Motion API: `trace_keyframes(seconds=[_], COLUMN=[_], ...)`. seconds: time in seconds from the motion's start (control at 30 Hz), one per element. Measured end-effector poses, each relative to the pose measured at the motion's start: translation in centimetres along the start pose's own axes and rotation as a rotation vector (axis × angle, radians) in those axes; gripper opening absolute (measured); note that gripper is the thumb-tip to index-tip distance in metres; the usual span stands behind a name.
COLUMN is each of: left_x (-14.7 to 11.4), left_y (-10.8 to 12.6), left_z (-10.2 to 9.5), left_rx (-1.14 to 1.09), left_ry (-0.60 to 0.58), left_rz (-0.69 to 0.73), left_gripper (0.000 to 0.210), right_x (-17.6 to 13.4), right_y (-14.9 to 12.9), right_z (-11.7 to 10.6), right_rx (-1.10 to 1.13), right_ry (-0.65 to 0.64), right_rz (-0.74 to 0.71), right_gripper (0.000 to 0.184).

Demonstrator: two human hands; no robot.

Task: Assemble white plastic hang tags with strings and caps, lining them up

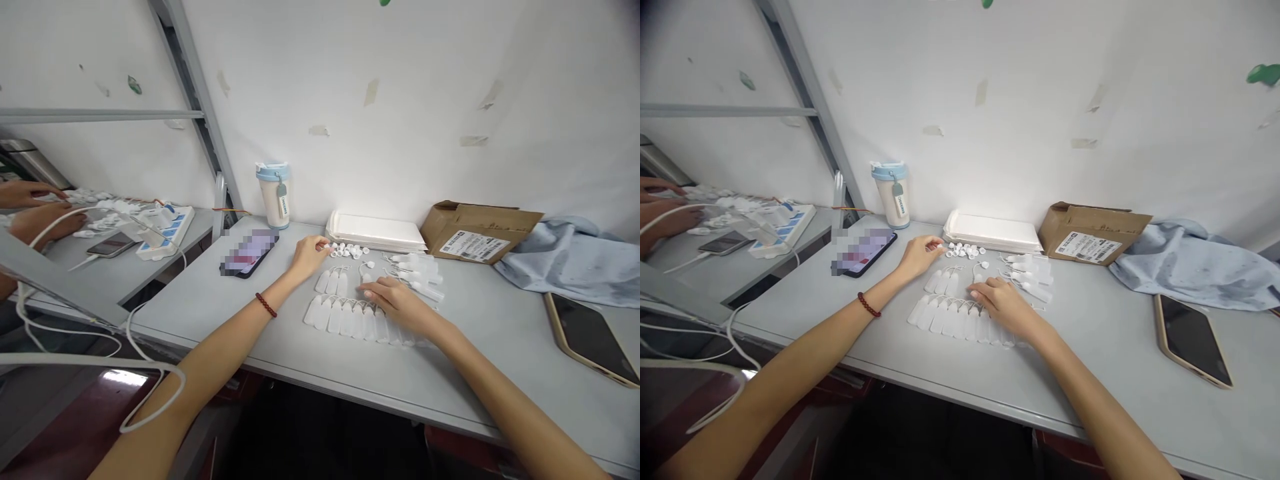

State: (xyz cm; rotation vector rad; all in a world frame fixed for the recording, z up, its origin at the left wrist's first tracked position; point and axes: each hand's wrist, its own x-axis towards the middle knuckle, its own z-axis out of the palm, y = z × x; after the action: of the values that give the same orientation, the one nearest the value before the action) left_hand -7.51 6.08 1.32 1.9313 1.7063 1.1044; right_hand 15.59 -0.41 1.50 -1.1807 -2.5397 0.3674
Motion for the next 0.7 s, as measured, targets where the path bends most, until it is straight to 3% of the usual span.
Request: trace_keyframes(seconds=[0.23, 0.37, 0.5, 0.7], left_x=[-1.3, -2.2, -3.0, -3.9], left_y=[1.3, 2.1, 3.3, 4.5], left_z=[0.8, 0.9, 1.0, 0.9], left_rx=[-0.363, -0.562, -0.7, -0.76], left_ry=[-0.113, -0.202, -0.266, -0.378], left_rz=[0.002, -0.071, -0.106, -0.122], left_gripper=[0.023, 0.03, 0.025, 0.022], right_x=[0.0, -0.3, -0.6, -0.8], right_y=[0.2, 0.2, 0.1, -0.5], right_z=[0.0, -0.3, -0.5, -0.5], right_rx=[0.017, 0.036, 0.05, 0.061], right_ry=[0.098, 0.252, 0.395, 0.356], right_rz=[-0.034, -0.061, -0.102, -0.154], right_gripper=[0.04, 0.035, 0.027, 0.021])
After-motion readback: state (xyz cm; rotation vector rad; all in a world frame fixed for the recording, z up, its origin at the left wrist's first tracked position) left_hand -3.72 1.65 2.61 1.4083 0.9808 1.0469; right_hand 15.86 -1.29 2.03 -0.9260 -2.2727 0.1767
